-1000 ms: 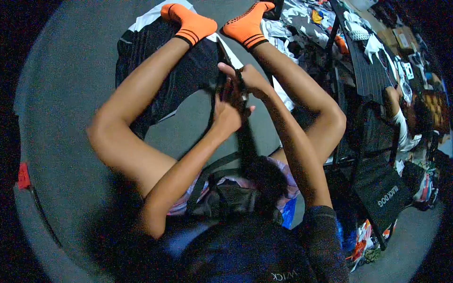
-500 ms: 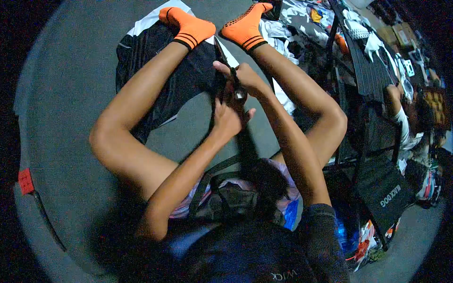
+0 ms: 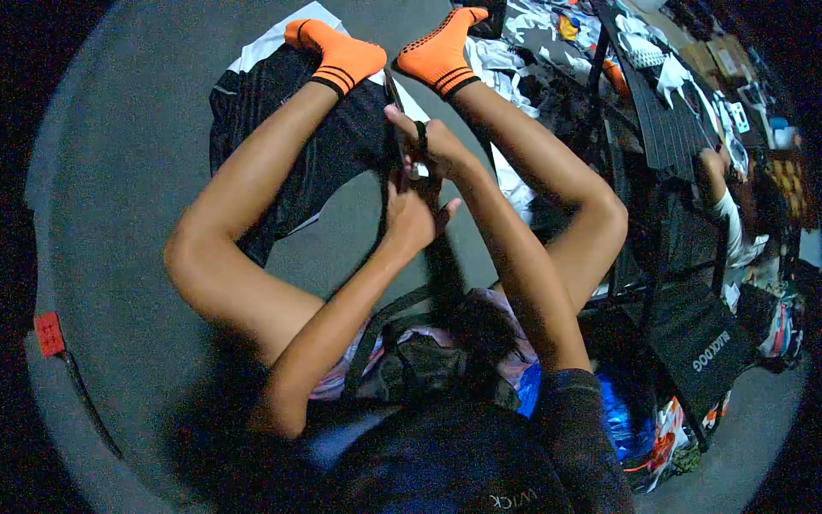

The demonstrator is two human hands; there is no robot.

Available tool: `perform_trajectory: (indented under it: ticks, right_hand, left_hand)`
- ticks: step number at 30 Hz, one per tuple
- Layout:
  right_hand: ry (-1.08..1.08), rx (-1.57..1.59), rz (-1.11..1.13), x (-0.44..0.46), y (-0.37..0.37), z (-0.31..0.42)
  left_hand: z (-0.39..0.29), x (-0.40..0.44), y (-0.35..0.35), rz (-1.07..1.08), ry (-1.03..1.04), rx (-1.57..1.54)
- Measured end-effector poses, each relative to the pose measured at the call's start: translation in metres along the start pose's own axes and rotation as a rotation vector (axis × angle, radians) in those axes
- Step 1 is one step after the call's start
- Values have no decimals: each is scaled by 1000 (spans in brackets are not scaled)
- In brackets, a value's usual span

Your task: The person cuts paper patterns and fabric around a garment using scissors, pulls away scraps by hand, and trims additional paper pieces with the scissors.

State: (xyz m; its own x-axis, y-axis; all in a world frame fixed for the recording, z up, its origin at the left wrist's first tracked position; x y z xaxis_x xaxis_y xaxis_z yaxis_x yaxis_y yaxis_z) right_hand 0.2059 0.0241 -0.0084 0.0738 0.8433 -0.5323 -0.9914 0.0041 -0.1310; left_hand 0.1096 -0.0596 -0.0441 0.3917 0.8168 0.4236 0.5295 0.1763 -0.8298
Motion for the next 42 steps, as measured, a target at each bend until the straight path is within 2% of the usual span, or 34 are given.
perform_trajectory:
  ticks: [2, 3, 6, 11, 15, 23, 27, 31, 38, 42]
  right_hand:
    - [101, 261, 72, 4, 9, 2]
    - [98, 262, 74, 4, 12, 4]
    - [135, 383, 34, 0, 18, 6]
    - [164, 450, 107, -11, 24, 7]
    - [189, 450, 82, -21, 32, 6]
    - [159, 459, 68, -9, 37, 7]
    - [133, 455, 67, 0, 38, 9]
    - [72, 412, 26, 2, 43, 4]
    - [89, 367, -34, 9, 45, 9]
    - [85, 309, -44, 10, 50, 5]
  left_hand:
    - [-2, 4, -9, 132, -16, 62]
    - [-2, 6, -14, 130, -17, 65]
    - [-2, 8, -20, 378, -171, -163]
    - [-2, 8, -13, 374, -57, 78]
    - [5, -1, 10, 138, 20, 115]
    - [2, 3, 1, 402, -47, 83]
    - [2, 2, 0, 387, -15, 145]
    - [9, -4, 21, 160, 20, 48]
    - [5, -2, 12, 267, 20, 157]
    - [6, 1, 12, 376, -35, 67]
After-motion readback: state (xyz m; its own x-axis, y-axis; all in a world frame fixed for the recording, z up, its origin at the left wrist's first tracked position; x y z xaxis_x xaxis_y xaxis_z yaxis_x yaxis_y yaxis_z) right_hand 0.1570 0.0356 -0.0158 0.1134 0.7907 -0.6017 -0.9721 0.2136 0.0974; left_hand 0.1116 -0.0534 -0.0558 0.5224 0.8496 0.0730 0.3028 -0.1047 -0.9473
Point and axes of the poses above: each hand's wrist, its own x-axis towards the middle knuckle, its own y-axis out of the palm, z = x × y, the point moved 1 cm from there along x, towards the middle knuckle, and after that the axes turned 9 degrees about -z, right-handed, at the moved point
